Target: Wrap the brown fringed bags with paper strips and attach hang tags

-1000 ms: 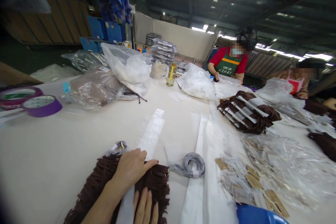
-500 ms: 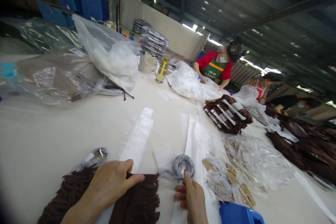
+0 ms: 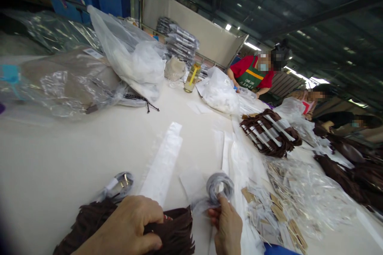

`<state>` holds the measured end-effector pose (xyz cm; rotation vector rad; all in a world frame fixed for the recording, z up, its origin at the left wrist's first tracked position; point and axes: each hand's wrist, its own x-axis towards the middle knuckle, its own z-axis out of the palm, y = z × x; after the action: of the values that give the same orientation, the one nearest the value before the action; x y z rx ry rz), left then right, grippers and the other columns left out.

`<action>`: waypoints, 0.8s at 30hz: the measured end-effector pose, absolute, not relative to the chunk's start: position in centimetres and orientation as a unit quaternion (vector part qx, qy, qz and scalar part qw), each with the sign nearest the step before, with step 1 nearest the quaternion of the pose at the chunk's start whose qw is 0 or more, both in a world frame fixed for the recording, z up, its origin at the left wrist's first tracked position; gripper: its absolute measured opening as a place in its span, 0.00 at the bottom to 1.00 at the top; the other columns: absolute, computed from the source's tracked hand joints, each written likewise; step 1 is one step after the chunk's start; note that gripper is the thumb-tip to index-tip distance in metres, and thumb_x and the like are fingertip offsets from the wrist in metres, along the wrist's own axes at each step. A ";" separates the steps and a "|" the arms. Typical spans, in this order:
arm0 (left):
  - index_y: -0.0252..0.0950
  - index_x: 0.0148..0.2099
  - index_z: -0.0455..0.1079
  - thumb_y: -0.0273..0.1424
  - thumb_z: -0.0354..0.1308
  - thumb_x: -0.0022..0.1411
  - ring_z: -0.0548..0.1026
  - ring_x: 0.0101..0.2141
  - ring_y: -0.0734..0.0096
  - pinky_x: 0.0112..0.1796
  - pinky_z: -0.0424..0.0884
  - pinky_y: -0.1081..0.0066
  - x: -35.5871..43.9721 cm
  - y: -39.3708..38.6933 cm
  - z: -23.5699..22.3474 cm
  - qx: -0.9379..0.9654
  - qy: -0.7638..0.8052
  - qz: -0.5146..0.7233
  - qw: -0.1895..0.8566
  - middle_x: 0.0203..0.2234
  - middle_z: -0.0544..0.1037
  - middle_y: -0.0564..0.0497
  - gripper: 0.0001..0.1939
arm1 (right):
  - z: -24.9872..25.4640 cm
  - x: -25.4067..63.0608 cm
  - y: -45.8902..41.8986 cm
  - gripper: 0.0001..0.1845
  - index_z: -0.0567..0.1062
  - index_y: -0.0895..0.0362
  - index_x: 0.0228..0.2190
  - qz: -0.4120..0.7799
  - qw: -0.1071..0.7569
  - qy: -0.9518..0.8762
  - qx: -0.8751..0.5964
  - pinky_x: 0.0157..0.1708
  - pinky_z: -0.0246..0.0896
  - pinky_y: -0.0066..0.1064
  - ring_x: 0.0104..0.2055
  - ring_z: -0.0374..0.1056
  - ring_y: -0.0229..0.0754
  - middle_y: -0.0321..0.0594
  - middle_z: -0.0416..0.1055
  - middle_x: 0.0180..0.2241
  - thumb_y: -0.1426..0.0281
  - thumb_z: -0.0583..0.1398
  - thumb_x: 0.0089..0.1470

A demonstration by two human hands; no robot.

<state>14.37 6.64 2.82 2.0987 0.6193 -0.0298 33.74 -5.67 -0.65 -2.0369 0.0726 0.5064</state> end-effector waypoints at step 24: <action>0.37 0.24 0.67 0.35 0.55 0.59 0.69 0.24 0.76 0.27 0.59 0.76 11.8 7.4 4.5 0.895 0.175 0.108 0.395 0.20 0.72 0.56 0.13 | 4.8 29.6 6.8 0.06 0.76 0.61 0.28 0.620 0.008 -0.630 -0.466 0.20 0.51 0.17 0.21 0.57 0.28 0.26 0.61 0.17 0.76 0.61 0.43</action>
<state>11.80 7.43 4.47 2.2703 0.4445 0.2740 29.62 6.81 4.79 -1.4577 -1.9705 1.9393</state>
